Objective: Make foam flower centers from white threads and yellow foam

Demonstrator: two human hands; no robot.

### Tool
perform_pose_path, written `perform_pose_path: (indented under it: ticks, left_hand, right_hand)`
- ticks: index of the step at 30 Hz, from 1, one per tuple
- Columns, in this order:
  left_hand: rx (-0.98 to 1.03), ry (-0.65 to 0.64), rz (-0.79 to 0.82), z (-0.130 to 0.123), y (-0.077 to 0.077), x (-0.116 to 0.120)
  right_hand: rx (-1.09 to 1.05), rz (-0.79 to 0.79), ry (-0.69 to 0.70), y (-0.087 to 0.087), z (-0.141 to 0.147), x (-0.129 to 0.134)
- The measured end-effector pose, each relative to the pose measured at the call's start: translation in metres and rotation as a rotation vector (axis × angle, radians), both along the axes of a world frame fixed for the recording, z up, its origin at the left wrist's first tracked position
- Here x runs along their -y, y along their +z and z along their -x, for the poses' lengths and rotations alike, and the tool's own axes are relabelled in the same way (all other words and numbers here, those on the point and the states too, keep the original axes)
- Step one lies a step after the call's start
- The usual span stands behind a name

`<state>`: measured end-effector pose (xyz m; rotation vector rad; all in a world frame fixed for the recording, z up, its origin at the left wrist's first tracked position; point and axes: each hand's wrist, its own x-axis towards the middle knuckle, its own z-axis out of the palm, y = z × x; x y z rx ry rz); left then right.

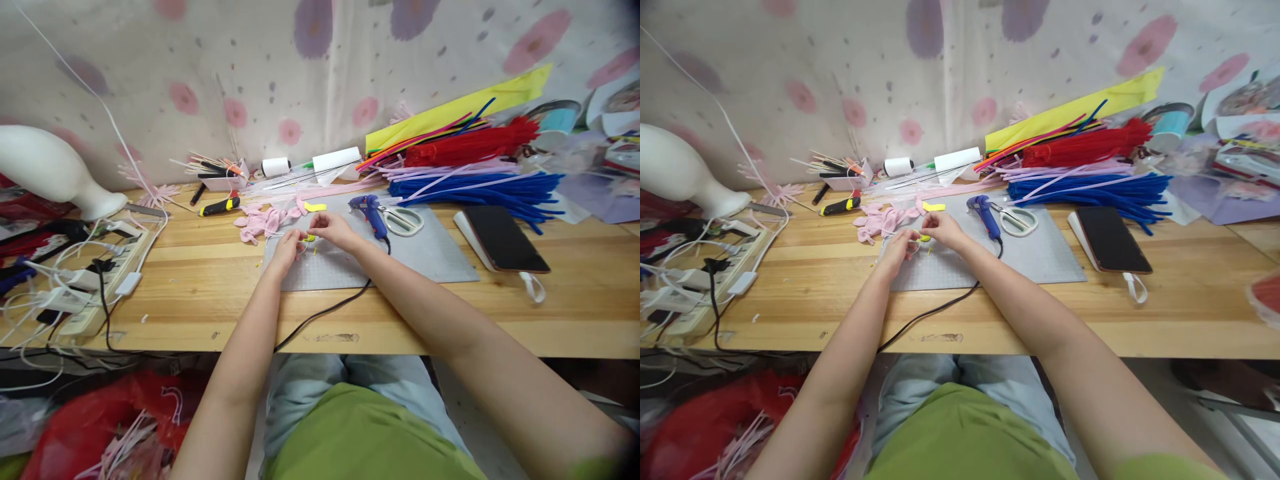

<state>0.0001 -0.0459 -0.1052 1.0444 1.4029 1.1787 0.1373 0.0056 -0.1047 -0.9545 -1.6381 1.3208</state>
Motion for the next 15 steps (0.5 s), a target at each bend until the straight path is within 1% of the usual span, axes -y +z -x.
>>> perform_pose_path:
  ticks: [2, 4, 5, 6, 8, 11, 13, 15]
  left_hand:
    - [-0.01, 0.144, -0.053, 0.003, -0.004, -0.006]
    - [-0.042, 0.277, -0.147, 0.006, -0.005, -0.01]
    - [-0.061, 0.313, -0.193, 0.007, -0.005, -0.011]
    - [-0.067, 0.32, -0.224, 0.007, -0.003, -0.012]
    - [-0.016, 0.262, -0.206, 0.004, 0.001, -0.01]
    - [0.141, 0.121, -0.063, -0.003, 0.005, -0.007]
    - [0.175, 0.091, -0.013, -0.006, 0.005, -0.005]
    - [0.167, 0.092, -0.018, -0.007, 0.003, -0.005]
  right_hand:
    - [0.01, -0.016, -0.015, 0.0, -0.001, -0.001]
    - [0.035, -0.039, -0.011, 0.002, -0.002, -0.002]
    - [0.055, -0.058, -0.005, 0.004, -0.001, -0.002]
    - [0.076, -0.083, -0.003, 0.006, 0.0, -0.002]
    - [0.122, -0.139, -0.008, 0.01, 0.002, -0.003]
    - [0.186, -0.209, -0.016, 0.013, 0.006, -0.004]
    - [0.222, -0.232, -0.029, 0.012, 0.008, -0.005]
    - [0.249, -0.239, -0.048, 0.009, 0.008, -0.007]
